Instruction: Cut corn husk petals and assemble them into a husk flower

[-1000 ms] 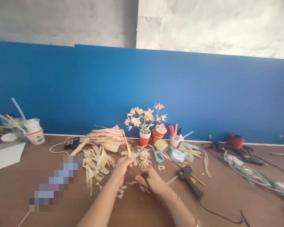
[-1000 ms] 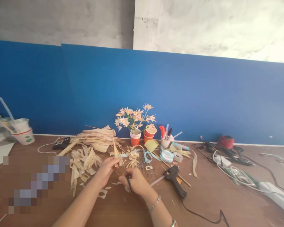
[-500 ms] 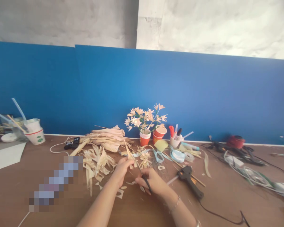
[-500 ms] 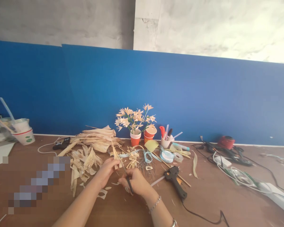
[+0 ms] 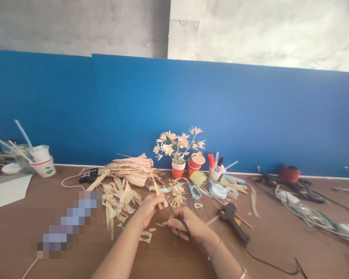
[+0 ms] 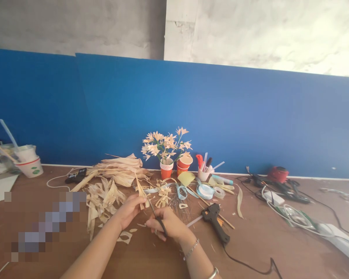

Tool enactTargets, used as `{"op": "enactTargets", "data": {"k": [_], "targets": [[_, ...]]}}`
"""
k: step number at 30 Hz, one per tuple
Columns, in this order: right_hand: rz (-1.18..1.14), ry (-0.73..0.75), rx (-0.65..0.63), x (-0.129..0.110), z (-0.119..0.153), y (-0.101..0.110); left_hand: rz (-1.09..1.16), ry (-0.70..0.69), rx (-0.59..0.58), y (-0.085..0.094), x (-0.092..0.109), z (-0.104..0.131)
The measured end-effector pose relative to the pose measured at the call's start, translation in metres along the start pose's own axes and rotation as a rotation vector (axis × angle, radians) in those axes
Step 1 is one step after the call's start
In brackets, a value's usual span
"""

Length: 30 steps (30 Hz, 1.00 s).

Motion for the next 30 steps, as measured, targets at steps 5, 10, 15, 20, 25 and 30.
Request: {"op": "enactTargets", "data": {"k": [5, 10, 15, 20, 25, 30], "targets": [[-0.028, 0.0, 0.009, 0.0026, -0.0028, 0.0022, 0.007, 0.035, -0.011, 0.0025, -0.0052, -0.0008], [-0.003, 0.005, 0.027, 0.0046, -0.0044, 0.0038, -0.085, 0.03, -0.036, -0.0014, -0.005, 0.0003], [0.022, -0.024, 0.002, 0.0028, -0.0004, 0.0025, -0.111, 0.03, -0.062, 0.0002, -0.0028, 0.0007], [0.06, -0.063, -0.047, 0.0051, 0.0021, 0.0043, -0.154, 0.083, -0.109, 0.0009, -0.0037, 0.0022], [0.039, -0.071, -0.078, 0.0045, 0.0032, 0.005, -0.144, 0.089, -0.145, -0.0018, -0.0037, 0.0034], [0.025, -0.083, -0.105, 0.0065, 0.0037, 0.0049, -0.137, 0.094, -0.146, -0.0014, -0.0029, 0.004]]}}
Point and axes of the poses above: each hand's wrist, its own z-axis away from the middle knuckle, its own y-axis out of the back of the hand, x = y × z, the point moved 7 cm from there along -z, towards the middle knuckle, and after that the axes turned 3 degrees about y, right-handed, at the moved point
